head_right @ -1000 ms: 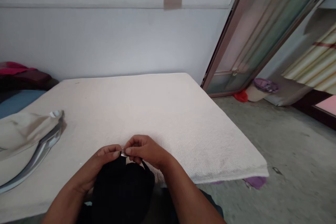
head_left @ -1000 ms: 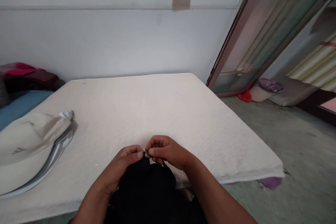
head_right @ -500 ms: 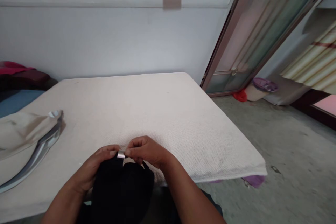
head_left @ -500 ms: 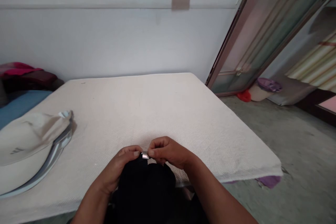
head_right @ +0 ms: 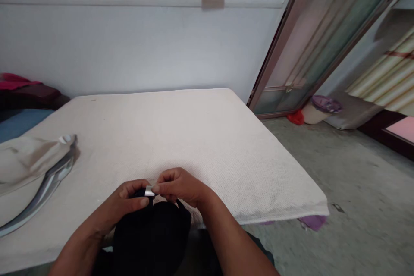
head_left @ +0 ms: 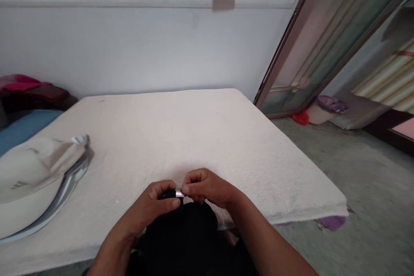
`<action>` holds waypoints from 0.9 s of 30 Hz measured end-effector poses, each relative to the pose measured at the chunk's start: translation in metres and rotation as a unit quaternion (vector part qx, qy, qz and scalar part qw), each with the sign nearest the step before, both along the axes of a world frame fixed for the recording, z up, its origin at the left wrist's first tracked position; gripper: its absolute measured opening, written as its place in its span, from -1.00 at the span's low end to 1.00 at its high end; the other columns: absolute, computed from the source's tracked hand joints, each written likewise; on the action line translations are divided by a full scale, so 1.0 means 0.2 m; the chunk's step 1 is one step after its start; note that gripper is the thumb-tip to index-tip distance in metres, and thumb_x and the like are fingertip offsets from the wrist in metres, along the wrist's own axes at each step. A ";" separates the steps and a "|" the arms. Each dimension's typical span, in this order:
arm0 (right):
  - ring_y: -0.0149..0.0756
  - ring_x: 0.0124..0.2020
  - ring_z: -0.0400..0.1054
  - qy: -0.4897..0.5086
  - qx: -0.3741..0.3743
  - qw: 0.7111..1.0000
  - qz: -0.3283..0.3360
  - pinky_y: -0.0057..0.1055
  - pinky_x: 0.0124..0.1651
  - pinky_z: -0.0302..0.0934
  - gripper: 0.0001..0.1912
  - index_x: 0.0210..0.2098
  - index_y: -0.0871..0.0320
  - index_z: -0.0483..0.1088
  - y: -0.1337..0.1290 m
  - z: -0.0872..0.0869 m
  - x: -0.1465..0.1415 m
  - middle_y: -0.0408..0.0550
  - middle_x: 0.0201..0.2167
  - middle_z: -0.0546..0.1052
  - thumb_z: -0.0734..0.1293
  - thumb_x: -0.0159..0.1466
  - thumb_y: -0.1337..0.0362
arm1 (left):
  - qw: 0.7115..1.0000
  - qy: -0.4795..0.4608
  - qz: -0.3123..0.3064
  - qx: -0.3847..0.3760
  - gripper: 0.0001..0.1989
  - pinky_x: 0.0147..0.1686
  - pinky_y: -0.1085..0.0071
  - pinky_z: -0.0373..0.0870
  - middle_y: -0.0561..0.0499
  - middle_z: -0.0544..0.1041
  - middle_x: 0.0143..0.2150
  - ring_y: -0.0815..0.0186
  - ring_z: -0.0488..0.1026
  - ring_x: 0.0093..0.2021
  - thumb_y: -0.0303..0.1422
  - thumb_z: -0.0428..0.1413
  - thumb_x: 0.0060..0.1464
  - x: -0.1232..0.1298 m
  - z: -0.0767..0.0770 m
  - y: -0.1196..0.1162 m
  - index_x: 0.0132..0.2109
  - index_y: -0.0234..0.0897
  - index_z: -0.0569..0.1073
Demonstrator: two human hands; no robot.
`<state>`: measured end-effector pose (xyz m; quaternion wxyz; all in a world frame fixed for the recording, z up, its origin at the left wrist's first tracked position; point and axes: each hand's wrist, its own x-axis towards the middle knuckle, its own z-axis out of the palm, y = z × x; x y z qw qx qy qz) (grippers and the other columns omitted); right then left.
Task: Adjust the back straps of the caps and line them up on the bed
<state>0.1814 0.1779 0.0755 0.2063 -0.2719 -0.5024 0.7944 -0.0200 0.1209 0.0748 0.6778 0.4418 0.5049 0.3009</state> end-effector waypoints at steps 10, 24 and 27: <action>-0.57 -0.65 0.11 -0.015 0.022 0.999 0.031 -0.56 -0.60 -0.04 -0.78 -0.45 0.20 0.40 0.00 0.01 0.00 -0.29 -0.64 0.31 0.46 0.08 0.19 | 0.995 -0.051 0.052 -0.063 -0.78 -0.56 0.56 0.14 0.12 0.46 -0.51 0.51 0.29 -0.59 -0.30 0.27 -0.03 0.00 0.01 -0.03 -0.21 -0.26 0.51; -0.59 -0.67 0.07 0.014 0.001 1.000 0.019 -0.58 -0.62 -0.07 -0.79 -0.45 0.21 0.40 -0.01 -0.01 0.00 -0.30 -0.65 0.30 0.46 0.10 0.23 | 0.993 -0.081 0.062 -0.060 -0.58 -0.38 0.46 0.40 0.10 0.59 -0.32 0.38 0.50 -0.41 -0.36 0.36 -0.19 -0.04 0.02 -0.06 -0.12 -0.15 0.48; -0.60 -0.67 0.07 0.011 0.003 1.000 0.023 -0.58 -0.63 -0.07 -0.79 -0.45 0.21 0.39 -0.01 -0.01 0.00 -0.30 -0.65 0.29 0.47 0.09 0.23 | 0.992 -0.067 0.081 -0.070 -0.57 -0.41 0.47 0.39 0.13 0.58 -0.34 0.40 0.49 -0.45 -0.37 0.37 -0.20 -0.04 0.01 -0.07 -0.12 -0.12 0.46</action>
